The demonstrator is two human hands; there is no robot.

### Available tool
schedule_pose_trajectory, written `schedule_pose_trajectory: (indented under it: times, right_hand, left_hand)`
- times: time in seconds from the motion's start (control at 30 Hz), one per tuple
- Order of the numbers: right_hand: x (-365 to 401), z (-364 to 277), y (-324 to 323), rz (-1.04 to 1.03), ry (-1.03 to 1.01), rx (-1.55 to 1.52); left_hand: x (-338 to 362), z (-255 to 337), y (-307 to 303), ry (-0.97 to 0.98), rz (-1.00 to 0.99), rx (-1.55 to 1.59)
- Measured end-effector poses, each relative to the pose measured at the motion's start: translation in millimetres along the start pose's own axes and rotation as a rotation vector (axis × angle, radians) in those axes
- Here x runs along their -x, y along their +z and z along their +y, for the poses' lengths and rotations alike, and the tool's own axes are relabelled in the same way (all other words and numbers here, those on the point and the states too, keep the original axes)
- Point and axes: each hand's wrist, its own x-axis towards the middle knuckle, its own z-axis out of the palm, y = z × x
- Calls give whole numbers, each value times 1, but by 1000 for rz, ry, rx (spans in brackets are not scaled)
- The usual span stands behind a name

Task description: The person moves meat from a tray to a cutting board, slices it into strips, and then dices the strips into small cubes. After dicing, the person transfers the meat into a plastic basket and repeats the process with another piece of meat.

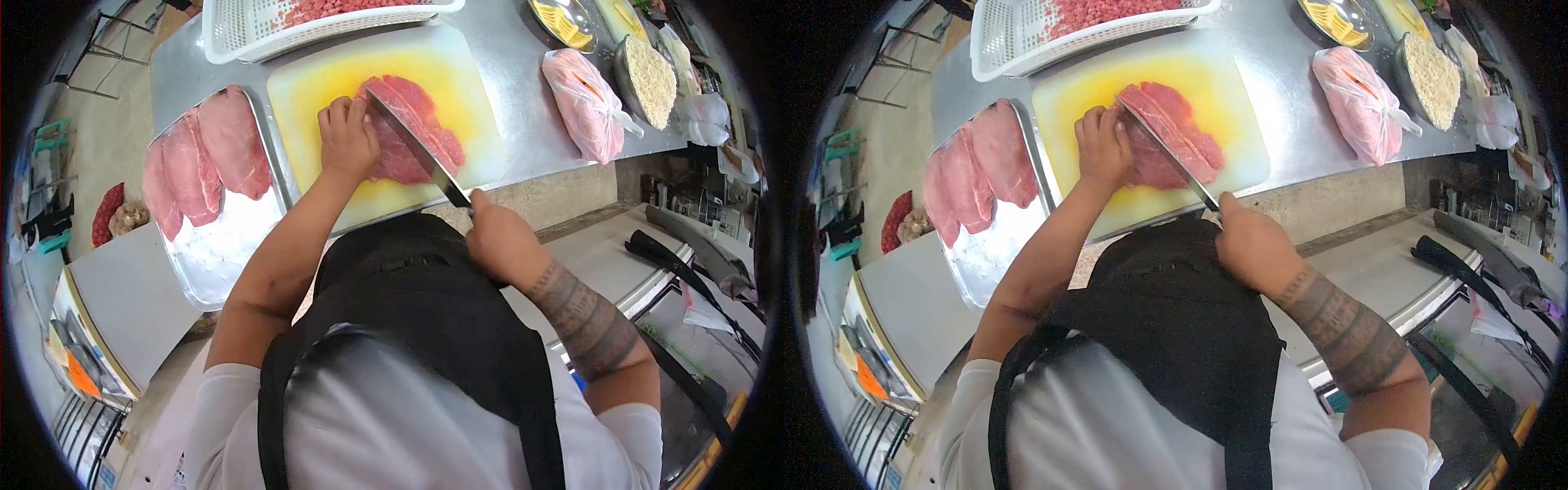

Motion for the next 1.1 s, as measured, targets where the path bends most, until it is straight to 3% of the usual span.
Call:
schedule_pose_trajectory:
  times: [0.1,0.2,0.3,0.4,0.5,0.7,0.83,1.0,1.1]
  right_hand:
    - [-55,-4,42,171,-135,-63]
    - [-77,-22,34,230,-173,-80]
    - [-60,-10,33,235,-195,-67]
    - [-15,8,33,136,-83,-28]
    - [-21,17,53,166,-102,-40]
    - [-18,-9,11,232,-127,-52]
    - [3,-10,-13,110,-104,-15]
    - [-16,-22,-28,51,-134,-10]
    - [-62,-29,-13,174,-253,-73]
  left_hand:
    - [-1,-2,-1,10,11,-10]
    - [-2,2,-3,-7,-4,-28]
    - [-4,3,-10,-71,-49,25]
    - [-3,1,-17,-95,-31,57]
    - [2,4,-12,-86,-37,16]
    - [-1,2,-11,-38,-96,-68]
    - [-2,3,-13,-50,-135,-70]
    - [1,1,-10,-25,-84,-26]
    - [3,-3,-5,-28,-76,25]
